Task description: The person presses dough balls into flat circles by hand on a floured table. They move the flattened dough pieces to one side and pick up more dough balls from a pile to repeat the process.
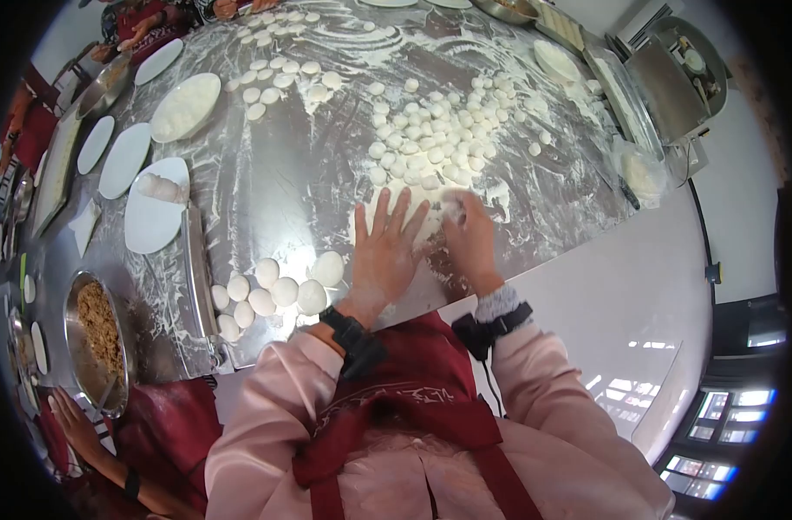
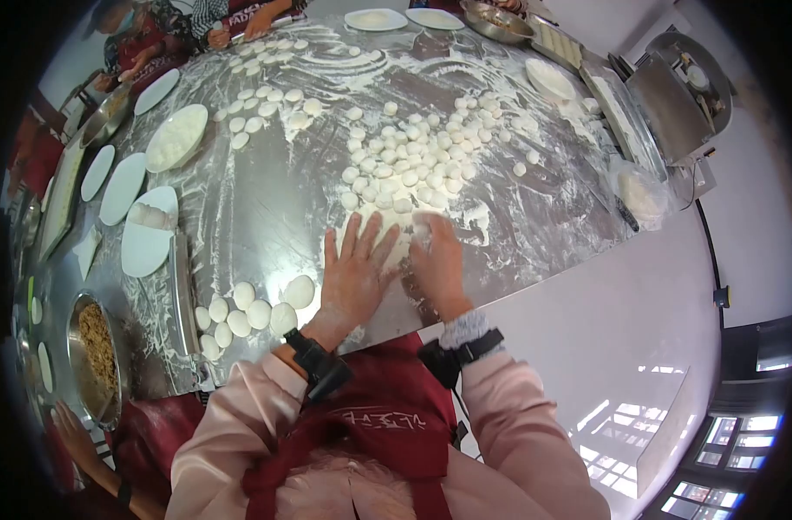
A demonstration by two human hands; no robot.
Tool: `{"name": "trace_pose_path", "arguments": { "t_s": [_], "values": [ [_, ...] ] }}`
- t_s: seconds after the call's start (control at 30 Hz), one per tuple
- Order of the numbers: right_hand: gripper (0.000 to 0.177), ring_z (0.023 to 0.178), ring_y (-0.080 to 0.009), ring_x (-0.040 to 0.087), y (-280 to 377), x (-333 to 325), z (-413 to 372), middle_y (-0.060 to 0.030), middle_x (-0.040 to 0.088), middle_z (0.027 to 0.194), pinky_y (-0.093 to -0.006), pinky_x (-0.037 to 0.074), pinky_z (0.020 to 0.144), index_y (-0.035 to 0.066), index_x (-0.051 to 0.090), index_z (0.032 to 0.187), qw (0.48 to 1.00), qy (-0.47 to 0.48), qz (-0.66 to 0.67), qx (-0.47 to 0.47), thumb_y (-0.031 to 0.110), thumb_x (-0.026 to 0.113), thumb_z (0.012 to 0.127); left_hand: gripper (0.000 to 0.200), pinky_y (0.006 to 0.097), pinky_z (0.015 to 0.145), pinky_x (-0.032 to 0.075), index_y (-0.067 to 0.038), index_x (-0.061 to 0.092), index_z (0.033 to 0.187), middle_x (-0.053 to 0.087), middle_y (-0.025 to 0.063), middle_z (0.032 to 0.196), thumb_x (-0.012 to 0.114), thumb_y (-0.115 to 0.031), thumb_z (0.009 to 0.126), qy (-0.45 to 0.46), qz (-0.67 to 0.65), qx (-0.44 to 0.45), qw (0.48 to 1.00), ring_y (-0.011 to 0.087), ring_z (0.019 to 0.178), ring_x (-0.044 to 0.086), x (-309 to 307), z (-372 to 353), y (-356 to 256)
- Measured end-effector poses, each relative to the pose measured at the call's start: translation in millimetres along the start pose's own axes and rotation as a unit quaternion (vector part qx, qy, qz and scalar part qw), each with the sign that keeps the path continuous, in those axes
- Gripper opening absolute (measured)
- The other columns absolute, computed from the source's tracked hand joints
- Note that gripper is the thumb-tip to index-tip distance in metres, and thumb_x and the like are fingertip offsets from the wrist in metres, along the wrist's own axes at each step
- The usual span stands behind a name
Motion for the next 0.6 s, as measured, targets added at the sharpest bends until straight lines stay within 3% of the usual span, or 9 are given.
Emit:
{"name": "trace_pose_path", "arguments": {
  "t_s": [0.07,0.2,0.3,0.4,0.53,0.6],
  "values": [
    [0.032,0.107,-0.0382,0.058,6,6,27,-0.0193,0.063,0.11,-0.0448,0.047,0.093,0.004,0.062,0.111,0.993,-0.026,-0.038,-0.109,0.004,0.065,0.079,0.062,0.0614,0.117,0.012,-0.022,0.037,0.151,0.03,0.0112,0.158,0.057,-0.04,0.096,0.009,0.009,-0.017,1.0,0.0349,0.148,0.021,-1,11,4],
    [0.034,0.114,-0.0383,0.054,2,30,49,-0.0196,0.062,0.116,-0.0457,0.044,0.097,0.006,0.063,0.113,0.983,0.05,-0.112,-0.135,0.006,0.067,0.079,0.061,0.0604,0.117,0.012,-0.022,0.037,0.151,0.031,0.0112,0.158,0.056,-0.039,0.096,-0.001,0.022,-0.027,0.999,0.0348,0.148,0.021,2,13,6],
    [0.037,0.106,-0.0381,0.059,8,27,47,-0.02,0.064,0.112,-0.044,0.048,0.091,0.006,0.062,0.115,0.979,0.039,-0.147,-0.134,0.009,0.069,0.079,0.057,0.0598,0.117,0.013,-0.02,0.04,0.149,0.032,0.0116,0.156,0.055,-0.038,0.097,-0.017,0.035,-0.032,0.999,0.0347,0.147,0.022,3,11,12],
    [0.036,0.087,-0.0388,0.067,27,10,6,-0.0205,0.069,0.1,-0.0406,0.054,0.079,0.006,0.061,0.117,0.992,0.095,-0.063,-0.044,0.012,0.068,0.082,0.054,0.0594,0.117,0.013,-0.02,0.044,0.147,0.035,0.0119,0.154,0.055,-0.036,0.097,-0.047,0.009,-0.03,0.998,0.0348,0.146,0.024,0,0,19],
    [0.036,0.088,-0.0351,0.069,37,14,-44,-0.0201,0.069,0.1,-0.038,0.054,0.08,0.006,0.061,0.117,0.987,0.158,-0.009,-0.025,0.011,0.068,0.082,0.053,0.0593,0.116,0.016,-0.019,0.046,0.146,0.038,0.0122,0.152,0.056,-0.034,0.096,-0.043,0.042,-0.044,0.997,0.0354,0.144,0.027,-8,-15,39],
    [0.037,0.085,-0.03,0.069,44,26,-61,-0.018,0.069,0.098,-0.0354,0.054,0.078,0.005,0.061,0.118,0.972,0.203,0.115,-0.007,0.01,0.068,0.082,0.052,0.0594,0.115,0.019,-0.018,0.047,0.145,0.039,0.0126,0.151,0.055,-0.033,0.096,-0.041,0.058,-0.055,0.996,0.0362,0.143,0.029,-16,-22,49]
  ]
}}
Point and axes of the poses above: each hand's wrist, its own z-axis towards the middle knuckle, its own x-axis out of the palm, y = z × x, the point moved 5 cm from there along z, towards the middle knuckle
